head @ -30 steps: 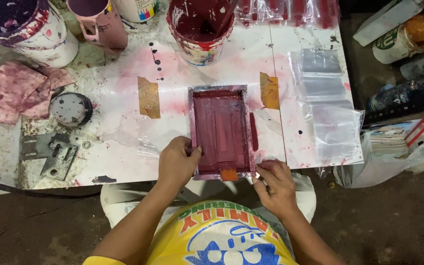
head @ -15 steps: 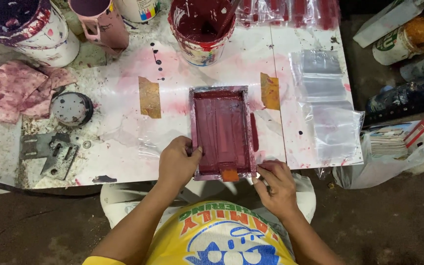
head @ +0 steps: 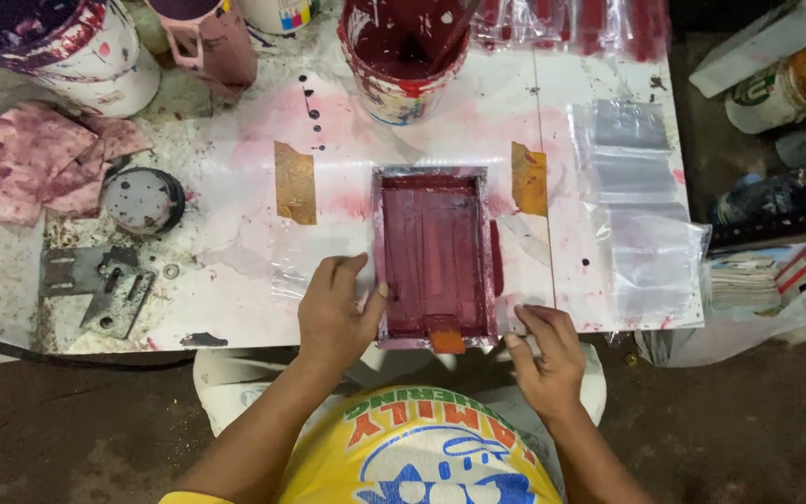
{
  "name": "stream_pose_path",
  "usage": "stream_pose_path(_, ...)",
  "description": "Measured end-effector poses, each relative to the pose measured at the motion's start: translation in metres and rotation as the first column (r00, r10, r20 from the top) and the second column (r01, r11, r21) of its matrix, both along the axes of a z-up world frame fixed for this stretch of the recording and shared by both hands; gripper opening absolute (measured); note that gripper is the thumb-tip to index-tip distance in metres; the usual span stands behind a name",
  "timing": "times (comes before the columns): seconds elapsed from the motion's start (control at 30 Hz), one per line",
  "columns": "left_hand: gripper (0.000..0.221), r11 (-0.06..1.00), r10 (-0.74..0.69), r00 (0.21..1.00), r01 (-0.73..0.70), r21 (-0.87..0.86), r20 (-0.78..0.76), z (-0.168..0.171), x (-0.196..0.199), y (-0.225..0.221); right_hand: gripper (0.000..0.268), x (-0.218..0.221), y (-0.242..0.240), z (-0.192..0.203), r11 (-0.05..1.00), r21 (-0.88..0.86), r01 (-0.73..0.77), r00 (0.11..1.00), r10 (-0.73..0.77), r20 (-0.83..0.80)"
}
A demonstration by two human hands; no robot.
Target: Manual screen printing of red ink onto small plastic bags using a screen frame and squeegee.
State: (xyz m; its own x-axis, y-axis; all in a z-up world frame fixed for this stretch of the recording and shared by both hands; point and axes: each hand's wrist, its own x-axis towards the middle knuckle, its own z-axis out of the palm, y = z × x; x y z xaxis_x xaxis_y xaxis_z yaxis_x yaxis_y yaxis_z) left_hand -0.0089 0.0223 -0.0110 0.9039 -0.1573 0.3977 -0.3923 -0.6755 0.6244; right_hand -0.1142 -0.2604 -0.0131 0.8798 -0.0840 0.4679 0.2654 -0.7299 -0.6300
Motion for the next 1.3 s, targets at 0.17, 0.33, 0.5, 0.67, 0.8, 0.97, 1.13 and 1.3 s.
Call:
stream_pose_path(0.17, 0.044, 0.982, -0.180, 0.969, 0.169, 0.081, 0.167, 0.003, 0.016, 0.006, 0.036, 0.015, 0.000, 0.000, 0.999, -0.044, -0.016, 0.999, 0.017, 0.034)
stream_pose_path(0.33, 0.049, 0.980, -0.185, 0.980, 0.178, 0.090, 0.070, 0.001, 0.013, 0.005, 0.042, 0.021, -0.001, -0.016, 0.994, -0.078, -0.080, 0.997, 0.081, 0.012)
stream_pose_path(0.5, 0.054, 0.970, -0.204, 0.979, 0.203, 0.130, -0.011, 0.005, 0.014, 0.006, 0.059, 0.021, -0.003, -0.021, 0.983, -0.160, -0.095, 0.994, 0.102, 0.037)
stream_pose_path(0.67, 0.053, 0.974, -0.201, 0.978, 0.205, 0.093, -0.057, 0.007, 0.015, 0.006, 0.070, 0.020, -0.006, -0.022, 0.972, -0.202, -0.121, 0.992, 0.127, 0.017)
stream_pose_path(0.8, 0.046, 0.971, -0.222, 0.972, 0.228, 0.078, -0.081, 0.013, 0.017, 0.006, 0.078, 0.019, -0.007, -0.023, 0.968, -0.224, -0.115, 0.992, 0.124, 0.027)
stream_pose_path(0.97, 0.040, 0.973, -0.213, 0.973, 0.220, 0.067, -0.092, 0.013, 0.019, 0.005, 0.075, 0.014, -0.013, -0.031, 0.962, -0.237, -0.132, 0.991, 0.135, -0.004)
stream_pose_path(1.13, 0.036, 0.976, -0.201, 0.973, 0.209, 0.064, -0.115, 0.018, 0.022, 0.004, 0.077, 0.011, -0.013, -0.030, 0.968, -0.217, -0.123, 0.992, 0.113, -0.057)
stream_pose_path(1.3, 0.036, 0.978, -0.198, 0.973, 0.204, 0.041, -0.121, 0.017, 0.020, 0.004, 0.076, 0.010, -0.012, -0.029, 0.970, -0.211, -0.124, 0.991, 0.113, -0.064)
